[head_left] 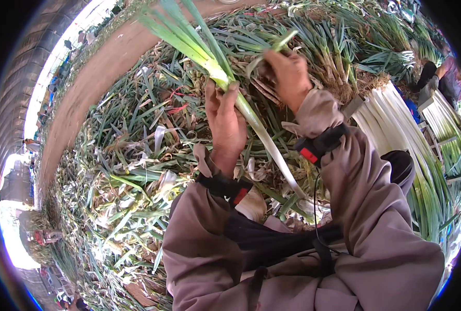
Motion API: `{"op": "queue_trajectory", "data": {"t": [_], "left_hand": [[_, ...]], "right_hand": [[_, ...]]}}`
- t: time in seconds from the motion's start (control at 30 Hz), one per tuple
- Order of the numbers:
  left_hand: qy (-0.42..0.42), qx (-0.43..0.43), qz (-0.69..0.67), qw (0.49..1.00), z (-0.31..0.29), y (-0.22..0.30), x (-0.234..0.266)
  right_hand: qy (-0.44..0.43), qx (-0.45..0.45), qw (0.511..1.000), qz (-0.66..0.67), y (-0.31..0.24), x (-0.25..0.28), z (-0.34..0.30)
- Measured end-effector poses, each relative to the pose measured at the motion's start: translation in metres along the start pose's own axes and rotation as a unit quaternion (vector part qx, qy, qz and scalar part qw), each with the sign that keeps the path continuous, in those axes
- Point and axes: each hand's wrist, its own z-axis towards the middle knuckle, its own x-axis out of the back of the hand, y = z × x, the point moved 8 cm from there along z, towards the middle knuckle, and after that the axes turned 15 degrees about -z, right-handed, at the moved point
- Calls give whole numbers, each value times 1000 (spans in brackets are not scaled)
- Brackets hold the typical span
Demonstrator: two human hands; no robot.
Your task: Peeling and cleaning harvested leeks by hand in an agricultural processing area.
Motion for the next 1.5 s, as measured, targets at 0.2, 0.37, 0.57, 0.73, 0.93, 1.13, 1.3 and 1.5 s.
{"op": "queue_trajectory", "data": {"t": [0.2, 0.37, 0.57, 0.73, 0.93, 1.13, 1.3, 1.5], "left_hand": [[-29, 98, -105, 989, 7, -9, 8], [39, 103, -61, 992, 6, -22, 34], [-13, 98, -44, 994, 8, -47, 21], [-48, 135, -34, 989, 17, -45, 25], [-21, 97, -53, 994, 14, -30, 19], [4, -9, 90, 996, 19, -2, 30], [-14, -108, 203, 973, 19, 38, 29], [-22, -79, 75, 994, 28, 61, 26]], "right_hand": [[-58, 11, 962, -265, 5, 63, 13], [-168, -26, 964, -203, -27, -6, -39], [-175, -27, 976, -129, -4, -45, -39], [-129, -93, 987, 28, 15, -33, -38], [-146, -4, 989, -14, -5, -42, -45], [-163, 21, 977, -133, -17, -69, -66], [-197, 1, 980, -44, -1, -80, -72], [-147, -111, 982, 36, 28, -66, -66]]}}
